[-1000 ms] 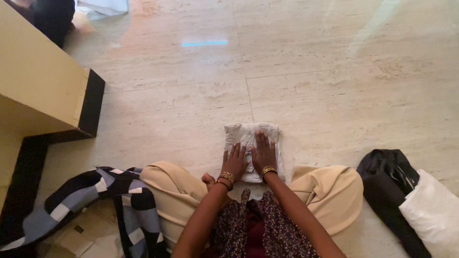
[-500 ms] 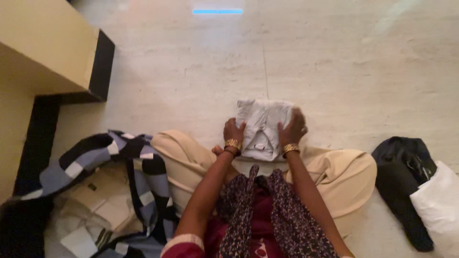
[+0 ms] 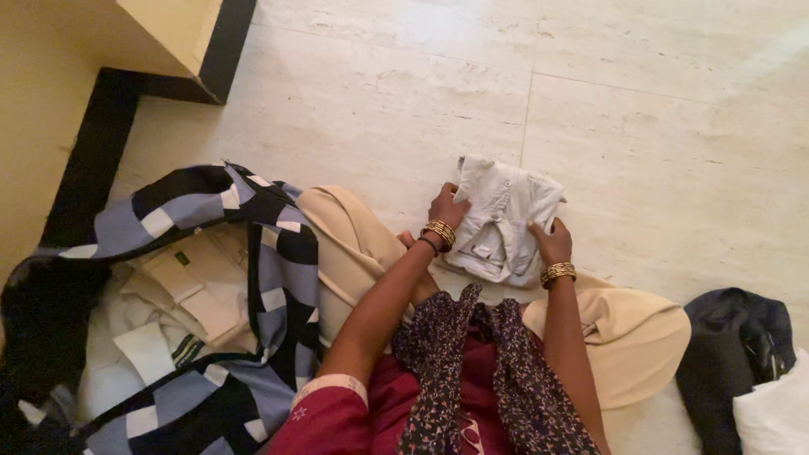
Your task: The person folds a shirt and a piece of cloth while sitting on the floor, smoothing the fabric with their hands and placing the items into a bag.
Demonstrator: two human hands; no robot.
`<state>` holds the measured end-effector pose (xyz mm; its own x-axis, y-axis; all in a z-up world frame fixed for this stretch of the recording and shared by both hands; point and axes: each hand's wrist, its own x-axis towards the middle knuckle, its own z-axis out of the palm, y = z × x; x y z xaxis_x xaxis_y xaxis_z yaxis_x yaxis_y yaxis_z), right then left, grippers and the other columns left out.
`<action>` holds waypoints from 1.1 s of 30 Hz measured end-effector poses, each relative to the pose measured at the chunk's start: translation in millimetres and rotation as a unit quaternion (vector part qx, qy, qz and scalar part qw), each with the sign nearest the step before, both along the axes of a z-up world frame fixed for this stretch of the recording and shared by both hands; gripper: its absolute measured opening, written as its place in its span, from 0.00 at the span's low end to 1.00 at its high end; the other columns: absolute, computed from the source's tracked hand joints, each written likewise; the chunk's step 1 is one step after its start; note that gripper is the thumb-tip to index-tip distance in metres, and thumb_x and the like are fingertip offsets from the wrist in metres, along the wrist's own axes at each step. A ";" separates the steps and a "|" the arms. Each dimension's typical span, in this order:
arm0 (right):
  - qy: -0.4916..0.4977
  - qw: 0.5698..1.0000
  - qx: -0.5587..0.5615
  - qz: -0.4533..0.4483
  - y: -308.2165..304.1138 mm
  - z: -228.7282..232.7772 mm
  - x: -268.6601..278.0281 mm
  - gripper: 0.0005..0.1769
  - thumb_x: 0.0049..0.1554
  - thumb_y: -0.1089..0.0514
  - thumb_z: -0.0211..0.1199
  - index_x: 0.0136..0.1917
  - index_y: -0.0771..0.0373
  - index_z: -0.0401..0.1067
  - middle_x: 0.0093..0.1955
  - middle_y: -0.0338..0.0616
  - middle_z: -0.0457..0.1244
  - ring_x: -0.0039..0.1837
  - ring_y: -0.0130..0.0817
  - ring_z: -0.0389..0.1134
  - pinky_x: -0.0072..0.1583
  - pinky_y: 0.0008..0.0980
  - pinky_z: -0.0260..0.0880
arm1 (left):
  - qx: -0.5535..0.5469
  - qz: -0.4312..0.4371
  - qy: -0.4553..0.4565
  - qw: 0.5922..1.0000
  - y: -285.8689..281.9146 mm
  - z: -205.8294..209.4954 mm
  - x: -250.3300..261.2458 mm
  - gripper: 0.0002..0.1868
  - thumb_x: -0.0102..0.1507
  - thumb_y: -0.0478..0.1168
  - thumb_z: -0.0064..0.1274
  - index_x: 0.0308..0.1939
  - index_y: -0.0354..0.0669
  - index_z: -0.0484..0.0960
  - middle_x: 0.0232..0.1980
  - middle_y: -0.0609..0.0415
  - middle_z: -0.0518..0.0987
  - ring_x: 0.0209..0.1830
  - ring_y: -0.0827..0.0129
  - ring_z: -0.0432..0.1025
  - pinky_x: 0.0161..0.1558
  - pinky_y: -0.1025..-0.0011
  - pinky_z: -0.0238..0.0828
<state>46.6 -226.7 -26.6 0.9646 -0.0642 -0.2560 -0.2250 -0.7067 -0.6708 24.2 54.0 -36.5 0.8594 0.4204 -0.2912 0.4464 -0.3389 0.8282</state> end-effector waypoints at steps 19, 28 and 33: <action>0.178 0.847 0.470 0.171 14.6 73.9 -15.8 0.30 0.54 0.54 0.70 0.68 0.62 0.71 0.69 0.46 0.65 0.65 0.35 0.70 0.61 0.35 0.74 | -0.511 -0.121 0.103 0.845 8.4 -2.6 11.9 0.58 0.49 0.59 0.69 0.72 0.29 0.58 0.66 0.26 0.72 0.59 0.41 0.75 0.54 0.51 0.77; -0.334 0.805 0.035 0.489 94.3 199.1 -62.3 0.34 0.67 0.41 0.54 0.76 0.68 0.64 0.67 0.61 0.63 0.68 0.57 0.66 0.67 0.47 0.66 | -0.322 -0.155 -0.261 0.897 75.4 109.5 -72.8 0.67 0.52 0.53 0.73 0.78 0.33 0.40 0.76 0.27 0.58 0.73 0.45 0.60 0.67 0.54 0.65; -0.343 0.769 0.122 0.526 205.1 272.7 -122.6 0.18 0.72 0.59 0.45 0.70 0.72 0.61 0.67 0.63 0.61 0.68 0.58 0.63 0.68 0.51 0.65 | -0.115 -0.048 -0.196 0.973 176.0 192.5 -248.7 0.49 0.68 0.58 0.52 0.80 0.34 0.44 0.81 0.31 0.44 0.77 0.42 0.53 0.70 0.50 0.58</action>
